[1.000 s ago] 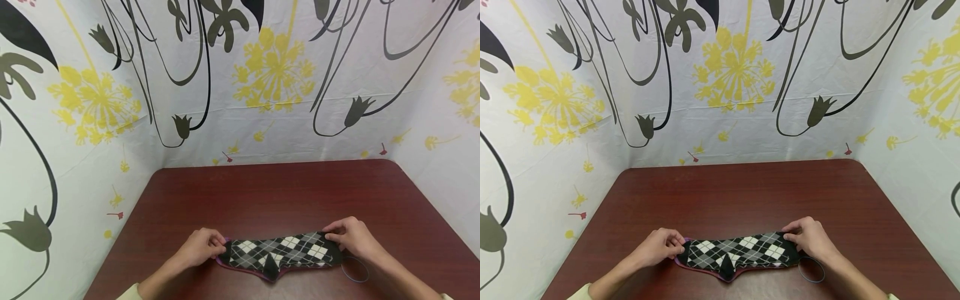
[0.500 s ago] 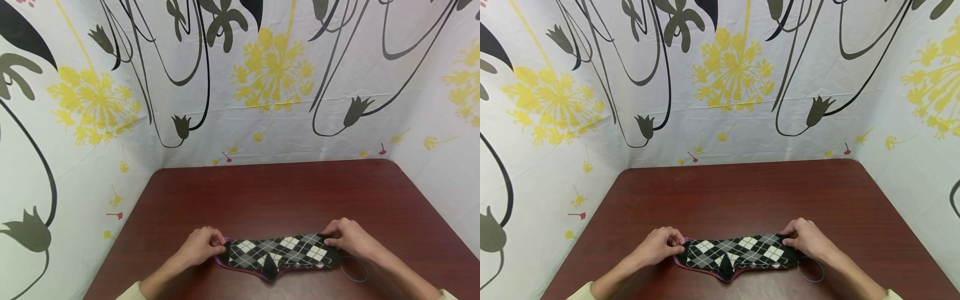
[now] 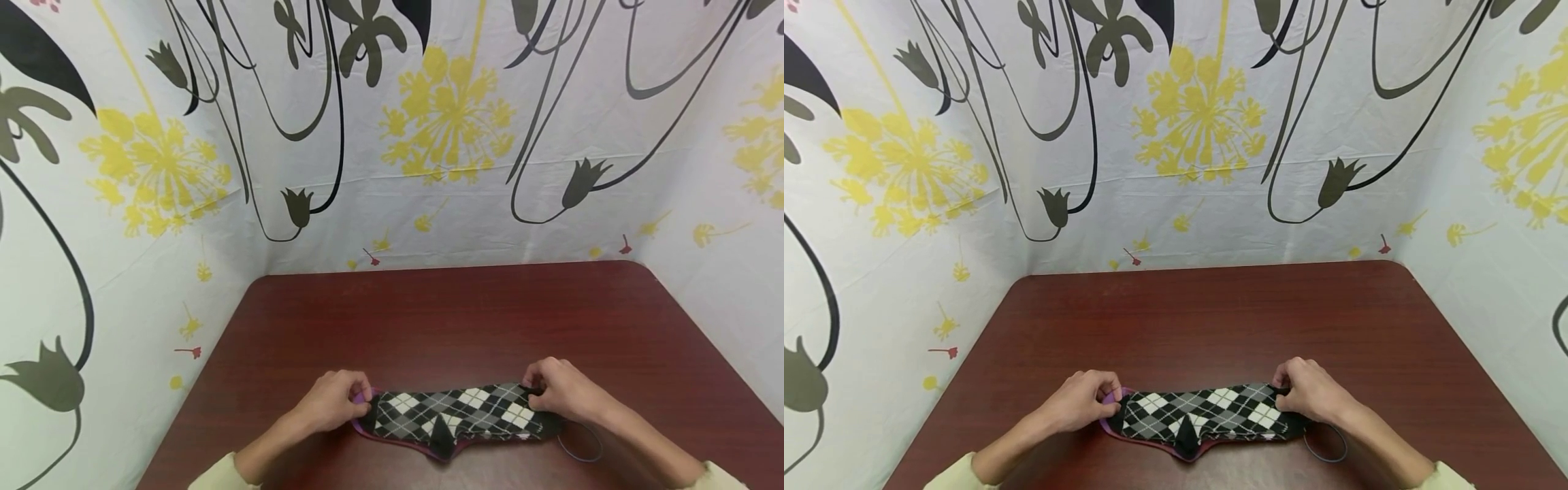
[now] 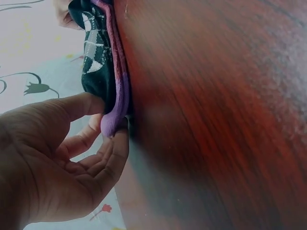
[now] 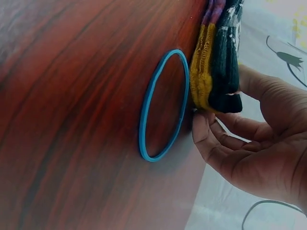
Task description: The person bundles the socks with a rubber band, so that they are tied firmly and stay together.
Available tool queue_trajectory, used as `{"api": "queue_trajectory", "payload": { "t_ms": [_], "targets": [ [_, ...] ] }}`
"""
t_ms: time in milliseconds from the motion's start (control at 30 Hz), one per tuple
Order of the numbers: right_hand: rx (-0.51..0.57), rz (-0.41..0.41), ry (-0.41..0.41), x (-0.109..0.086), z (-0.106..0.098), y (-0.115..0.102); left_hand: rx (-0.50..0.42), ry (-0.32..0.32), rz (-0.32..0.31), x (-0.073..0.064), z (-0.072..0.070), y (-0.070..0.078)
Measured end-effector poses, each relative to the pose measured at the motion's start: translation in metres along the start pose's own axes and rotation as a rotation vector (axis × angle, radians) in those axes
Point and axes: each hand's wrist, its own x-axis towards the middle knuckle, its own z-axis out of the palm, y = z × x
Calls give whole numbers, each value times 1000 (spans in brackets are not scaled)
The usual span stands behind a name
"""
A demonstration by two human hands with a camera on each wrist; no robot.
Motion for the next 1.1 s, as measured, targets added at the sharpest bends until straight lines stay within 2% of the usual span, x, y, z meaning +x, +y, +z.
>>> {"api": "queue_trajectory", "payload": {
  "t_ms": [100, 233, 500, 767, 867, 1100],
  "targets": [
    [-8, 60, -25, -3, -12, -27, 8, 5, 17, 1, -1, 0],
    [-1, 97, -36, -3, -21, -37, 14, 15, 37, 4, -4, -2],
    [56, 102, 2, 12, -33, -28, 9, 55, 17, 25, -15, -12],
    [228, 111, 2, 34, -42, -17, 12, 58, -47, 57, -27, -27],
    [214, 116, 29, 42, -44, -14, 14, 69, -50, 65, -30, -30],
    [108, 120, 105, 57, -43, -8, -3, 77, -70, 78, -32, -36]
  ]
}}
